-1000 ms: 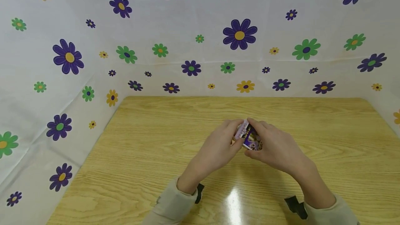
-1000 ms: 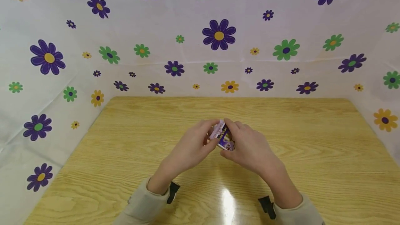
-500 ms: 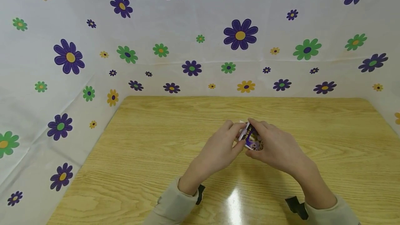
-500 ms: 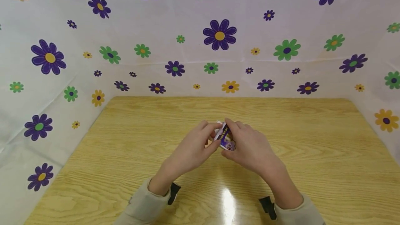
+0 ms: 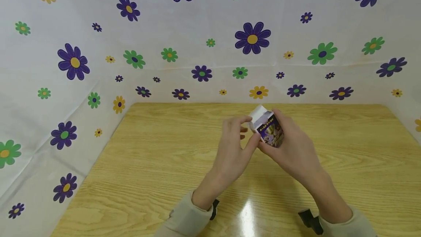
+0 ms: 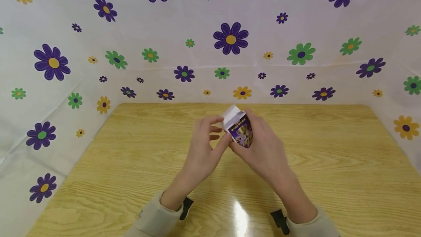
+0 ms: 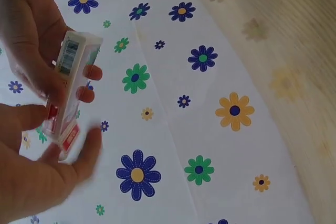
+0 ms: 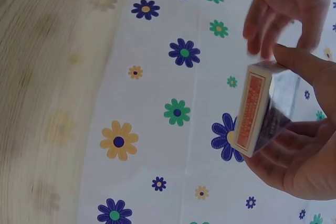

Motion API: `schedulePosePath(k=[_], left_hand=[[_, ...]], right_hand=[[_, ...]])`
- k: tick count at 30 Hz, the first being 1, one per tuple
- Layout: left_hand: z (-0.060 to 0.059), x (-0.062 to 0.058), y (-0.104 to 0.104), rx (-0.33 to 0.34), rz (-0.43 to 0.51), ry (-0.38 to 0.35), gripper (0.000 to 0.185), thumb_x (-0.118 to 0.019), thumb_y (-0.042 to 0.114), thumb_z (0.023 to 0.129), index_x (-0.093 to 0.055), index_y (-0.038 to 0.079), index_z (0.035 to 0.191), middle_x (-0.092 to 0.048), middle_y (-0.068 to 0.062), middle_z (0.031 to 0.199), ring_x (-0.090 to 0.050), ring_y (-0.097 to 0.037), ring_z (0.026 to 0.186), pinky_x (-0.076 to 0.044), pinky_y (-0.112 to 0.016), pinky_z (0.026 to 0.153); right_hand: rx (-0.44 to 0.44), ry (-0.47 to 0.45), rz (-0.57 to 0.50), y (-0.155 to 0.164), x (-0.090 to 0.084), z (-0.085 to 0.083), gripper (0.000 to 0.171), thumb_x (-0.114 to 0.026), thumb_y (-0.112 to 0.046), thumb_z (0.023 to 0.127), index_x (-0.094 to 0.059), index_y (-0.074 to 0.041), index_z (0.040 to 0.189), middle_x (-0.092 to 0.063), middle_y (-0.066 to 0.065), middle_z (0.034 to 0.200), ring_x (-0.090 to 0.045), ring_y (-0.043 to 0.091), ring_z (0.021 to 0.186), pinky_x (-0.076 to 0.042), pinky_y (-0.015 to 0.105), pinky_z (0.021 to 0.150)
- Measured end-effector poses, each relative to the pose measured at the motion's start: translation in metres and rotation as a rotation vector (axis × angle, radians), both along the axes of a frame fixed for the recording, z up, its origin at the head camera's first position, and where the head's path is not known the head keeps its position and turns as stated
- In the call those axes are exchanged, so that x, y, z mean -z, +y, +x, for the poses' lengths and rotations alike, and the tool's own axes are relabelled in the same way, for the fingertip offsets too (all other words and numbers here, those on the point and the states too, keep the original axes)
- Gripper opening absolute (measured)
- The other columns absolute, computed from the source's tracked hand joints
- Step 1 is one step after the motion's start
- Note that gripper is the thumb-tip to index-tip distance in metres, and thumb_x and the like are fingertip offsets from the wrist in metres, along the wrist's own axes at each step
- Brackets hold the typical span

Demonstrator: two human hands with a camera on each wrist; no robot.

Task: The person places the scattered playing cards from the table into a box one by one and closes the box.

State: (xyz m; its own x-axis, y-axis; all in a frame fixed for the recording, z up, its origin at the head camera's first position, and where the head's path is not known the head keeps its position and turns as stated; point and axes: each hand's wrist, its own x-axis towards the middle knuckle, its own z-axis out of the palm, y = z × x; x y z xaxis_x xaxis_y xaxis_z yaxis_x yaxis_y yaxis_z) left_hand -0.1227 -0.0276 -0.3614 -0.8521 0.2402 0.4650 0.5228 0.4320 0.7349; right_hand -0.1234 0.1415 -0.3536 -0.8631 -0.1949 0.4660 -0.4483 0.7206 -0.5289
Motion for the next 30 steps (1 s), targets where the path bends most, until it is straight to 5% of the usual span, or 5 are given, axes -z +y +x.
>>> schedulePosePath(k=[4, 9, 14, 20, 30], left_hand=[[0.0, 0.002, 0.003, 0.117, 0.12, 0.023, 0.038, -0.059, 0.006, 0.099, -0.042, 0.001, 0.133, -0.069, -0.018, 0.098, -0.07, -0.023, 0.088, -0.057, -0.021, 0.075], [-0.002, -0.003, -0.005, 0.111, 0.219, 0.106, 0.034, -0.059, 0.005, 0.099, -0.051, -0.003, 0.131, -0.068, -0.02, 0.095, -0.071, -0.026, 0.086, -0.058, -0.022, 0.07], [-0.007, -0.013, -0.02, 0.123, 0.305, 0.124, 0.032, -0.057, -0.001, 0.098, -0.058, -0.003, 0.13, -0.067, -0.019, 0.109, -0.069, -0.027, 0.089, -0.06, -0.027, 0.067], [-0.01, -0.018, -0.029, 0.202, 0.336, 0.165, 0.027, -0.06, -0.005, 0.095, -0.062, -0.006, 0.122, -0.061, -0.019, 0.121, -0.066, -0.028, 0.093, -0.06, -0.03, 0.065], [-0.009, -0.018, -0.03, 0.233, 0.337, 0.183, 0.036, -0.062, -0.008, 0.092, -0.051, -0.004, 0.126, -0.061, -0.022, 0.122, -0.068, -0.032, 0.091, -0.06, -0.032, 0.063]], right_hand=[[0.003, 0.115, -0.092, -0.006, 0.002, 0.003, 0.084, -0.087, -0.012, 0.074, -0.044, 0.007, 0.143, -0.059, 0.027, 0.123, -0.061, 0.035, 0.097, -0.057, 0.049, 0.073], [-0.065, 0.175, -0.182, -0.009, 0.001, 0.006, 0.082, -0.086, -0.007, 0.075, -0.045, 0.002, 0.144, -0.062, 0.019, 0.122, -0.062, 0.026, 0.096, -0.057, 0.036, 0.072], [-0.192, 0.131, -0.35, -0.006, -0.004, 0.009, 0.061, -0.072, 0.006, 0.086, -0.05, -0.007, 0.142, -0.066, 0.012, 0.116, -0.063, 0.015, 0.087, -0.054, 0.021, 0.069], [-0.275, 0.029, -0.46, -0.004, -0.01, 0.012, 0.051, -0.063, 0.011, 0.09, -0.053, -0.009, 0.136, -0.067, 0.011, 0.113, -0.062, 0.014, 0.083, -0.054, 0.023, 0.064], [-0.261, -0.023, -0.516, -0.003, -0.013, 0.014, 0.055, -0.062, 0.012, 0.09, -0.044, -0.004, 0.139, -0.064, 0.011, 0.108, -0.062, 0.014, 0.081, -0.053, 0.022, 0.064]])
